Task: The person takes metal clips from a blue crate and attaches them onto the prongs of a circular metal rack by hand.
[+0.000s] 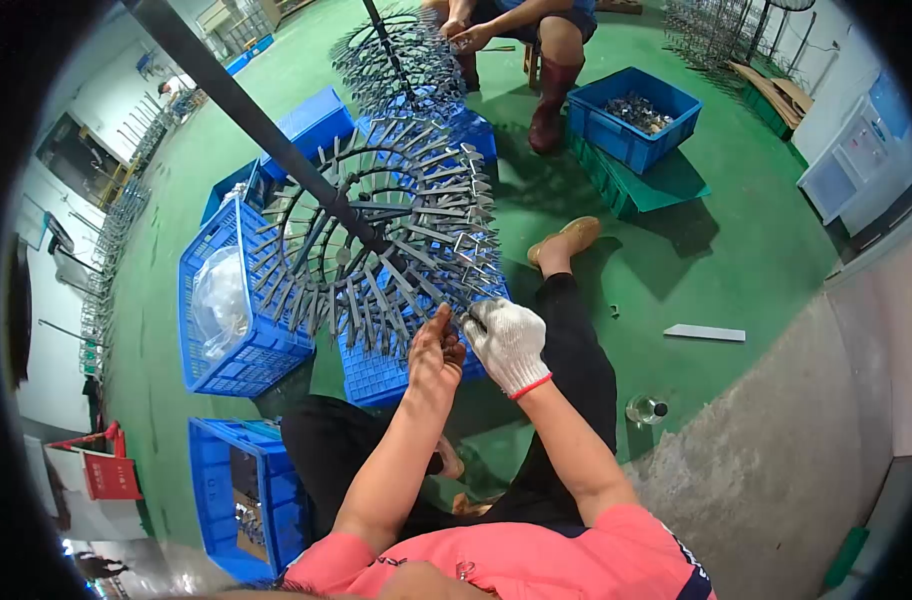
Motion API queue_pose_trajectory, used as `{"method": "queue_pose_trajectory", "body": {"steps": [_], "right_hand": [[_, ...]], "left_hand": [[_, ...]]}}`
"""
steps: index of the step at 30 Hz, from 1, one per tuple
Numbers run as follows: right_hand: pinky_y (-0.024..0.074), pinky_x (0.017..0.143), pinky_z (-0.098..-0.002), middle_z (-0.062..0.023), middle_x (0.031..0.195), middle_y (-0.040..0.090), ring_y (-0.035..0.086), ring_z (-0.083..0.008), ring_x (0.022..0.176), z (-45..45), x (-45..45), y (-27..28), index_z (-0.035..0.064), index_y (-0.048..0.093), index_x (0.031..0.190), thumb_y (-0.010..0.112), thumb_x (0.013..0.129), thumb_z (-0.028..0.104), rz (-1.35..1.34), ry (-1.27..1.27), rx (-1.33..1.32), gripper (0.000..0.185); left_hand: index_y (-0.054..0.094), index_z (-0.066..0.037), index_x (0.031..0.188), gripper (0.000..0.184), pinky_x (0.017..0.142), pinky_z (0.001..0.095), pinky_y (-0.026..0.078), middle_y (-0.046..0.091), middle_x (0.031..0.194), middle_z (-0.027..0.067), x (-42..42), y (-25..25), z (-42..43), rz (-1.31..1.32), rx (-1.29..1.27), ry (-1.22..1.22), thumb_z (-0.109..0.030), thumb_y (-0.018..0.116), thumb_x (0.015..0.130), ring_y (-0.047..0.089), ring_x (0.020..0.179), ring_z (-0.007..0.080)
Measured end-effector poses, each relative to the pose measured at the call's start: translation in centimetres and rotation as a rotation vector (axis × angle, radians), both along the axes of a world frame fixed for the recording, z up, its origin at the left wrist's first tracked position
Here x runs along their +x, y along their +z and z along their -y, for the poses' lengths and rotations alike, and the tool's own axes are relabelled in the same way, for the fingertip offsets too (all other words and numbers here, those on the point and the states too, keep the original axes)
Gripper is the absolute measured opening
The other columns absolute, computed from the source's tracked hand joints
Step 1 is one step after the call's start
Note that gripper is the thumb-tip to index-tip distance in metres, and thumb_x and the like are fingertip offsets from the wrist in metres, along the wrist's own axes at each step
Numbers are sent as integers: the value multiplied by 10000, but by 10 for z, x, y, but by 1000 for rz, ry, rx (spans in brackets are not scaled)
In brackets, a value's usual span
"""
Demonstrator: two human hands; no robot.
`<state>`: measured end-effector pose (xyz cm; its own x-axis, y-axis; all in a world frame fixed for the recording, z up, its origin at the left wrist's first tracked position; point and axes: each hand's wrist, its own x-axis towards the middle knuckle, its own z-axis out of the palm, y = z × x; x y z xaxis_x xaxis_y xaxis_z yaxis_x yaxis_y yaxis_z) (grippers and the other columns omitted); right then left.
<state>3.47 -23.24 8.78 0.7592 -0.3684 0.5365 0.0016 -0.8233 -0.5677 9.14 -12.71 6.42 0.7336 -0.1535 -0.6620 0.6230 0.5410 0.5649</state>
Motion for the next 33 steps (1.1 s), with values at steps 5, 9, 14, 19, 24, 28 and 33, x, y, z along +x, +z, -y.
{"method": "queue_pose_trajectory", "body": {"steps": [5, 9, 14, 19, 24, 28, 33], "right_hand": [[493, 554, -373, -98, 687, 635, 623, -279, 614, -1, 0, 1, 82, 689, 727, 731, 698, 174, -25, -15, -56, 105], [493, 566, -396, -97, 697, 633, 621, -294, 622, -3, -5, 4, 97, 676, 722, 688, 743, 233, -39, -40, -34, 138], [489, 559, -369, -87, 705, 625, 620, -287, 627, -11, -33, 19, 101, 679, 784, 719, 734, 197, 45, 88, 92, 115], [501, 750, -411, -110, 907, 635, 630, -293, 836, -40, -72, 30, 132, 713, 912, 675, 774, 290, -401, 400, -30, 213], [481, 743, -418, -107, 874, 614, 603, -304, 827, -44, -76, 14, 126, 706, 830, 649, 768, 261, -362, 490, 6, 159], [505, 692, -384, -94, 850, 629, 626, -286, 800, -54, -71, 23, 88, 681, 789, 676, 759, 188, -258, 357, 105, 105], [513, 679, -336, -105, 861, 635, 638, -261, 771, -62, -70, 19, 25, 658, 798, 707, 732, 73, -143, 329, 508, 95]], "left_hand": [[617, -114, 798, 130, 382, 193, 360, 505, 664, -32, 1, -6, -1, -3, -42, -10, -169, 721, 852, 451, 522, 74], [545, -133, 809, 216, 375, 215, 360, 512, 679, -17, -4, 2, -9, -50, -86, -35, -162, 759, 817, 462, 503, 88], [588, -79, 1108, 235, 561, 265, 501, 529, 766, 2, -41, -10, -51, -61, -131, -194, -259, 496, 987, 522, 634, 109], [573, -65, 1207, 372, 712, 330, 541, 622, 921, 38, -67, -12, -81, -92, -185, -369, -336, 409, 1011, 598, 792, 162], [529, -48, 1293, 450, 836, 389, 525, 613, 1190, 82, -75, -20, -99, -68, -139, -473, -375, 426, 1001, 619, 1020, 229], [519, -56, 1310, 487, 885, 375, 503, 615, 1185, 72, -74, 1, -103, 16, -204, -482, -417, 423, 998, 623, 974, 190], [596, -68, 1218, 460, 719, 309, 540, 630, 1130, 53, -71, 1, -116, -72, -262, -481, -439, 518, 957, 636, 883, 166]]}}
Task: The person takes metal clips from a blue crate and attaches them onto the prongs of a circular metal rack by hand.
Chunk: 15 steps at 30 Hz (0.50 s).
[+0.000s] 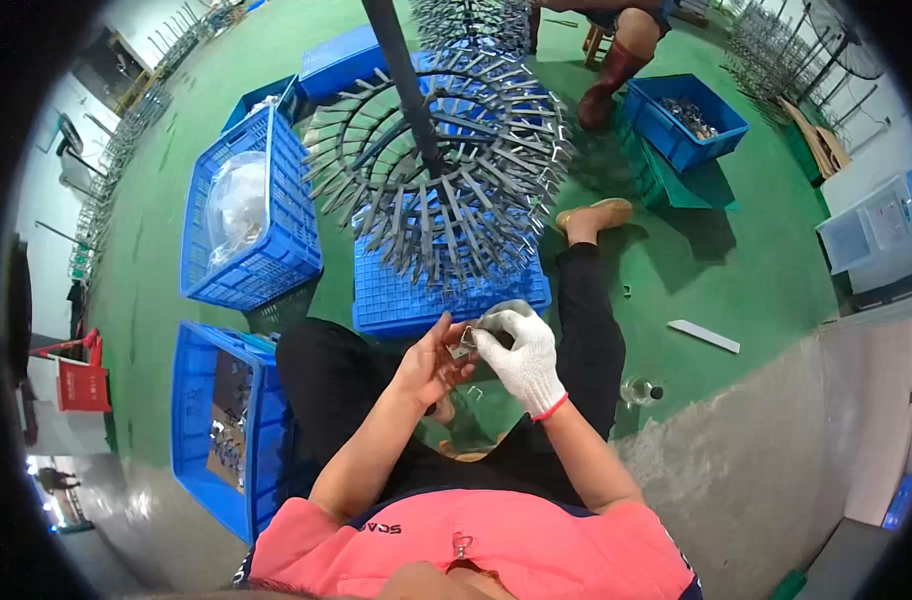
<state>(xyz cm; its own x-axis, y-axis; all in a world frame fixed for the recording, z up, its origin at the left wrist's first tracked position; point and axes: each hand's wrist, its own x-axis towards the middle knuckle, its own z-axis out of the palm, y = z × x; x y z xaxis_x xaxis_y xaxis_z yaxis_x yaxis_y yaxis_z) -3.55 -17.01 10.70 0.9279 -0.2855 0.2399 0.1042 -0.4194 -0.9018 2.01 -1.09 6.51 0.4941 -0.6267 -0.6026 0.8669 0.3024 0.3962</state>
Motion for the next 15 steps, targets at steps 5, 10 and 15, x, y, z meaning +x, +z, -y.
{"method": "queue_pose_trajectory", "body": {"steps": [5, 10, 15], "right_hand": [[493, 655, -313, -109, 841, 623, 626, -249, 763, -11, -2, -3, 13, 646, 785, 712, 727, 32, 108, -21, -111, 90], [488, 649, -302, -107, 824, 613, 613, -222, 734, -14, -2, -7, 2, 646, 790, 711, 724, 0, 92, -81, 8, 93], [485, 649, -306, -104, 833, 616, 609, -209, 751, -23, -6, -19, 9, 653, 813, 702, 729, -26, 185, -113, 28, 103]], "left_hand": [[625, -49, 1159, 433, 668, 285, 539, 664, 1005, 36, -1, 6, -3, 0, 10, 27, -413, 586, 927, 637, 866, 152], [615, -35, 1179, 365, 693, 276, 532, 661, 1017, 36, -2, 14, -5, 248, 111, 18, -284, 637, 914, 632, 882, 132], [589, -47, 1225, 402, 604, 215, 473, 639, 896, -13, -8, 6, -1, 237, 39, 64, -264, 670, 897, 584, 768, 69]]}}
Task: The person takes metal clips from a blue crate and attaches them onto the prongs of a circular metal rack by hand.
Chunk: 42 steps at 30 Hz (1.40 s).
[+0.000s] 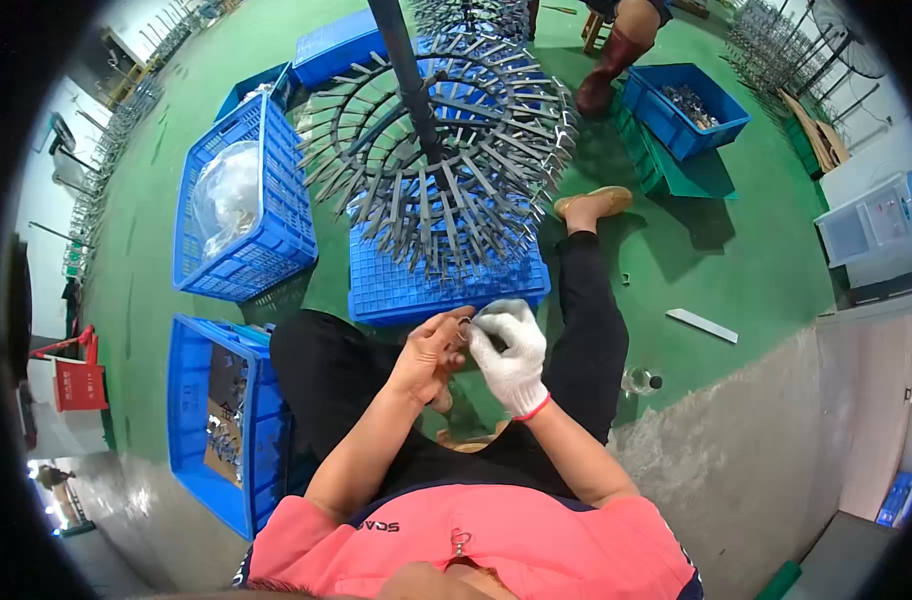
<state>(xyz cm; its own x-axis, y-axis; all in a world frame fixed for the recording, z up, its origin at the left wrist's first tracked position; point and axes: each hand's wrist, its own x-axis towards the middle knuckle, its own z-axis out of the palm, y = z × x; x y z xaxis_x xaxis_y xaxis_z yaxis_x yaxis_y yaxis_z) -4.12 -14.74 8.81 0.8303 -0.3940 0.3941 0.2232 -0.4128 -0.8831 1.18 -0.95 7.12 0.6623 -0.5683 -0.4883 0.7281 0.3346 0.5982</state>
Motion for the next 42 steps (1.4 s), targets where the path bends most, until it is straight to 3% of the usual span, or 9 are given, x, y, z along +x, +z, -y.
{"method": "queue_pose_trajectory", "body": {"steps": [5, 10, 13, 15, 19, 21, 25, 33, 42], "right_hand": [[479, 655, -291, -87, 867, 610, 598, -179, 772, -1, -3, 0, 13, 648, 842, 698, 755, -36, 76, -42, 88, 112], [370, 518, -216, -3, 769, 590, 482, -58, 609, 12, -1, 4, 39, 630, 842, 641, 854, 71, -407, 92, 1003, 36], [349, 496, -209, 9, 741, 589, 470, -55, 573, 19, 2, -6, 65, 633, 863, 649, 850, 124, -603, 196, 1274, 63], [346, 490, -211, 10, 753, 596, 465, -58, 566, 19, 2, -16, 72, 631, 879, 657, 843, 145, -657, 193, 1387, 86], [393, 539, -211, -10, 820, 619, 513, -54, 640, 24, 4, -16, 64, 640, 943, 651, 846, 160, -633, 294, 1006, 136], [499, 697, -260, -34, 931, 660, 602, -109, 774, 26, 8, -22, -20, 606, 1122, 670, 826, 127, -337, 196, 566, 337], [525, 710, -309, -127, 868, 691, 679, -238, 781, 45, 19, 11, 21, 695, 952, 707, 779, 168, -352, 25, -125, 227], [480, 538, -370, -80, 655, 611, 608, -275, 576, 51, 52, -4, 92, 603, 683, 726, 716, 155, -80, -204, -416, 142], [465, 540, -363, -80, 638, 590, 592, -271, 570, 52, 64, -21, 88, 605, 677, 728, 683, 91, 106, -232, -399, 123]], "left_hand": [[571, -80, 1220, 537, 525, 174, 399, 562, 807, -52, -8, -18, -2, -7, -112, -58, -438, 693, 839, 505, 670, 43], [575, -77, 1240, 410, 640, 231, 468, 615, 956, -8, 3, 8, 3, -150, 1, -5, -264, 667, 887, 590, 834, 128], [581, -50, 1238, 396, 651, 237, 484, 629, 1020, 25, 11, 1, 1, 220, 174, -83, -211, 663, 886, 593, 838, 127], [646, -16, 1129, 276, 612, 232, 456, 640, 907, 25, 14, 3, 4, 380, 312, -142, -152, 646, 889, 571, 741, 102], [694, -1, 937, 181, 537, 226, 384, 598, 696, -4, 25, 2, 15, 411, 435, -98, -156, 701, 845, 489, 571, 73], [687, -2, 900, 179, 521, 227, 373, 586, 669, -9, 31, 3, 18, 380, 474, -74, -160, 726, 825, 470, 542, 67], [682, -29, 846, 152, 509, 219, 368, 570, 627, -20, 46, 8, 30, 385, 470, -97, -164, 743, 813, 466, 514, 60], [616, -137, 885, 235, 454, 216, 371, 529, 721, -45, 66, 9, 66, -44, 329, 220, -294, 770, 803, 485, 586, 72], [573, -103, 777, 232, 406, 227, 276, 481, 610, -53, 80, -1, 76, -50, 268, 347, -147, 801, 765, 399, 482, 60]]}}
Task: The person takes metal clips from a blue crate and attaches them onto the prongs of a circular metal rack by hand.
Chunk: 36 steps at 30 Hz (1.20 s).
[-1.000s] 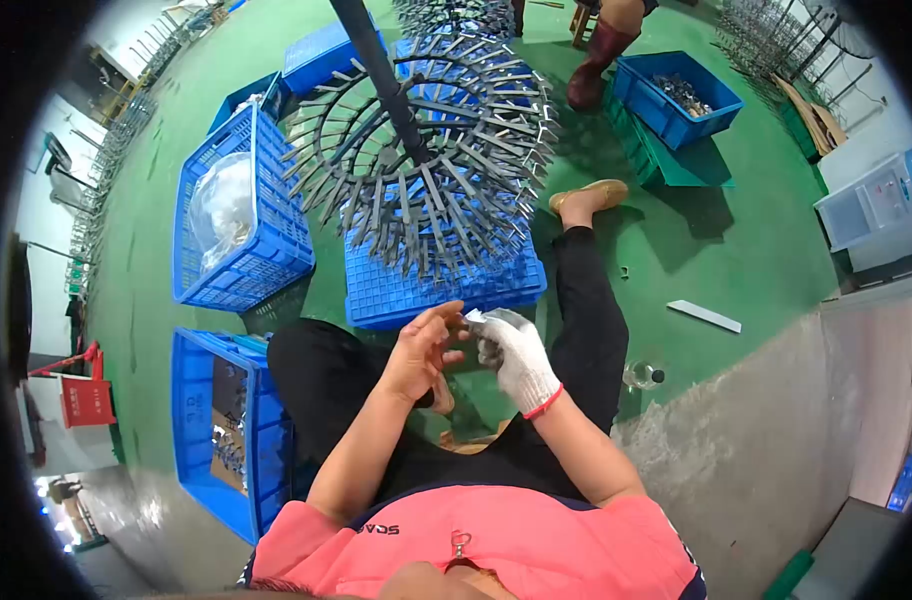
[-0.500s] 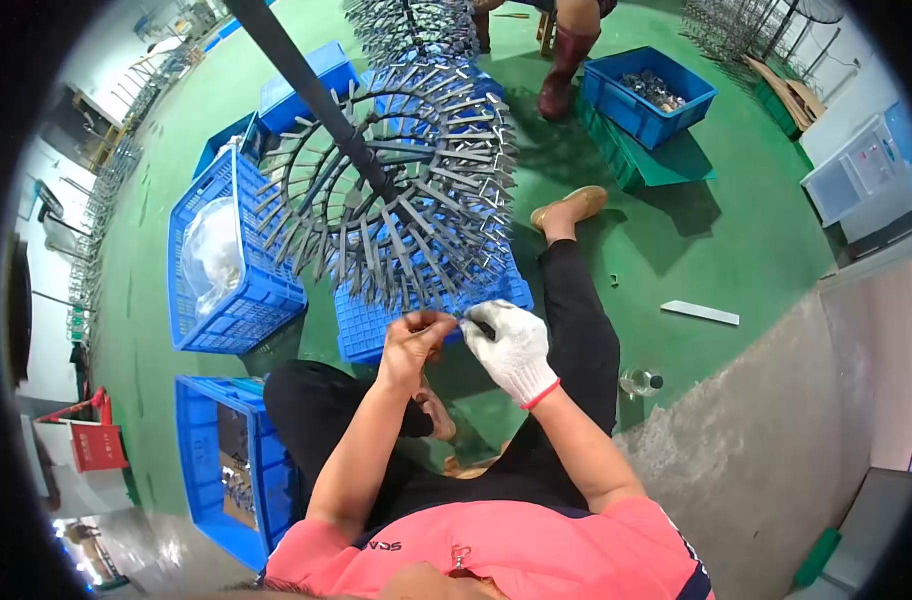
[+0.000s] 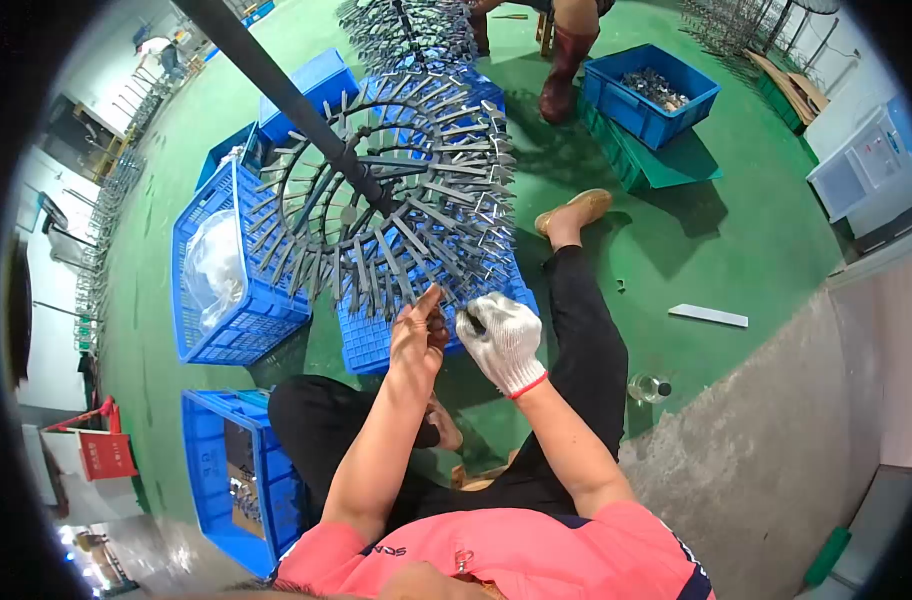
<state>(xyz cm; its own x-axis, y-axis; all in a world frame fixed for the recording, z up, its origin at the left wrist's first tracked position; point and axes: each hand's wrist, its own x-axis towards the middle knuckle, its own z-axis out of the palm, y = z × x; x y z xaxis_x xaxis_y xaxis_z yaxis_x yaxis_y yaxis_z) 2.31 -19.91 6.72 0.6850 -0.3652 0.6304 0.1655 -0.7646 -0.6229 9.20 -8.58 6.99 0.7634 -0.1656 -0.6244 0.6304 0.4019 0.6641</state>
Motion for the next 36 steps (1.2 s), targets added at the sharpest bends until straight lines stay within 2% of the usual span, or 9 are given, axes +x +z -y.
{"method": "queue_pose_trajectory", "body": {"steps": [7, 10, 12, 25, 28, 31, 34, 36], "right_hand": [[465, 551, -353, -74, 637, 588, 591, -263, 568, 0, 5, -5, 83, 612, 683, 726, 677, 83, 17, -10, -29, 114], [466, 536, -344, -75, 636, 592, 588, -260, 561, 1, 7, -4, 78, 609, 698, 726, 664, 51, 8, -2, -78, 125], [468, 530, -339, -76, 636, 596, 589, -261, 558, 0, 7, 0, 75, 608, 706, 726, 658, 38, -4, 1, -92, 133], [486, 554, -352, -78, 634, 606, 602, -270, 568, -1, 6, 15, 83, 620, 688, 717, 661, 97, -126, -38, -191, 102], [481, 554, -350, -75, 629, 599, 599, -269, 569, -4, 6, 19, 86, 611, 679, 718, 661, 94, -79, -44, -146, 109], [479, 556, -348, -73, 632, 595, 598, -267, 575, -5, 7, 22, 88, 596, 665, 718, 663, 89, -93, -43, -161, 122], [480, 562, -347, -72, 632, 593, 598, -267, 579, -4, 7, 21, 90, 585, 661, 717, 665, 83, -107, -47, -171, 133], [482, 570, -346, -73, 635, 594, 600, -267, 587, -3, 7, 20, 89, 583, 673, 716, 669, 76, -92, -31, -152, 134]], "left_hand": [[593, -89, 782, 185, 415, 243, 256, 469, 582, -62, 2, -4, 0, 6, -76, 2, -128, 775, 791, 361, 452, 59], [537, -133, 749, 244, 381, 209, 236, 454, 590, -65, 2, -1, 3, -20, -53, 26, -119, 778, 787, 355, 442, 49], [549, -131, 754, 228, 381, 213, 242, 454, 587, -64, 2, 0, 2, -20, -50, 14, -116, 774, 790, 355, 443, 50], [583, -101, 774, 195, 389, 223, 274, 462, 592, -54, 3, -5, 1, 10, -61, -5, -100, 778, 777, 370, 457, 59], [584, -105, 746, 185, 401, 248, 216, 434, 539, -73, 3, -3, 4, -36, -20, 27, -111, 763, 791, 325, 425, 53], [598, -97, 764, 168, 398, 240, 239, 441, 545, -74, 2, 0, 4, -35, -22, 31, -113, 764, 788, 343, 433, 53], [622, -87, 829, 171, 396, 213, 332, 480, 625, -42, 3, -4, 2, -34, -30, 22, -98, 782, 767, 418, 481, 74], [627, -87, 837, 169, 397, 213, 341, 481, 632, -42, 3, -4, 2, -36, -39, 19, -106, 782, 771, 424, 488, 73]]}}
